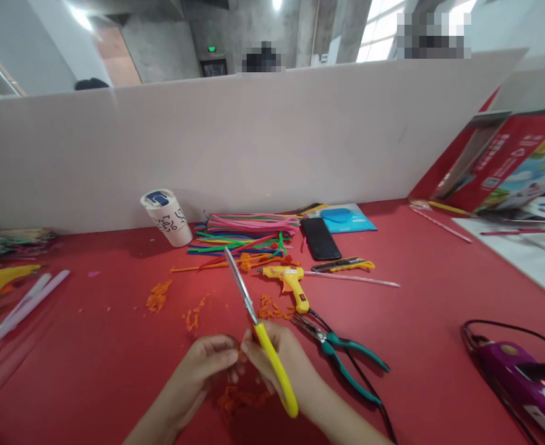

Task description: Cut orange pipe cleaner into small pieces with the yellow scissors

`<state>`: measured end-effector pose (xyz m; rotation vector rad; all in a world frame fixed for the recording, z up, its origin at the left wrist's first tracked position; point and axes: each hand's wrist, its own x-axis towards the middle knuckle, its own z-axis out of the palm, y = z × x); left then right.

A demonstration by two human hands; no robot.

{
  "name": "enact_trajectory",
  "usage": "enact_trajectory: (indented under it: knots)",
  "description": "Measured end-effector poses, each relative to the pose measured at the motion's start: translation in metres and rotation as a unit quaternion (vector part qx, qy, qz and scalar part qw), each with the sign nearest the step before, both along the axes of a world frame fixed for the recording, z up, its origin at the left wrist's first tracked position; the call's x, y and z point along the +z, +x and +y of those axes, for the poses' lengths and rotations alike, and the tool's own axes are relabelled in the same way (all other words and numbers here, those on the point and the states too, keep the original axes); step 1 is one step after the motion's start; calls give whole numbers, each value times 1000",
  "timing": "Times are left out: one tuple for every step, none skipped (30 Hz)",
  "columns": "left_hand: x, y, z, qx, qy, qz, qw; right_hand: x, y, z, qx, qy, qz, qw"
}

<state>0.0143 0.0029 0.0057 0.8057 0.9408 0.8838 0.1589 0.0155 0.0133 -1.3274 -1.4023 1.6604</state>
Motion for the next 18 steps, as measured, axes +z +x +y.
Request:
enact_trajectory:
  knots:
    - [1,1,-1,-4,-7,-10,1000,0,-1,0,3,3,-3,1000]
    - [1,1,-1,-6,-18,-21,1000,0,-2,0,4,6,-5,1000]
    - [1,1,-2,-5,-29,-27,999,-1,-2,0,2,7,-8,1000]
    - [1,1,-2,-2,-37,-27,999,-1,-2,1,2,10,-16,1000]
    - [0,1,-1,5,-38,-19,999,-2,-1,2,-5,25,-42,999]
    - [0,-1,0,14,-29,-2,999,-3,0,4,-15,50,-83,995]
    - [0,-3,2,25,-11,24,999,-5,3,7,-20,76,-127,989]
    - [0,-6,4,38,14,59,997,-6,6,11,-47,132,-210,968]
    - [0,-10,7,52,43,100,993,-7,11,16,-61,149,-241,957]
    - [0,-14,11,70,66,150,984,-9,15,21,-73,157,-262,949]
    - [0,-19,14,81,87,199,973,-10,20,27,-82,164,-284,941]
    - [0,-24,16,91,104,249,959,-11,24,32,-92,171,-309,931]
    - [0,-28,19,100,122,296,942,-13,29,36,-101,175,-334,921]
    - [-1,-32,21,104,146,339,924,-13,32,40,-103,180,-353,912]
    - [-2,-35,22,104,171,379,904,-14,35,42,-105,184,-371,904]
    - [-3,-38,23,101,196,412,884,-14,38,43,-105,188,-386,897]
    - [-5,-40,24,96,218,438,867,-14,40,43,-104,192,-397,891]
    - [-6,-41,24,92,237,461,851,-13,43,42,-103,196,-407,886]
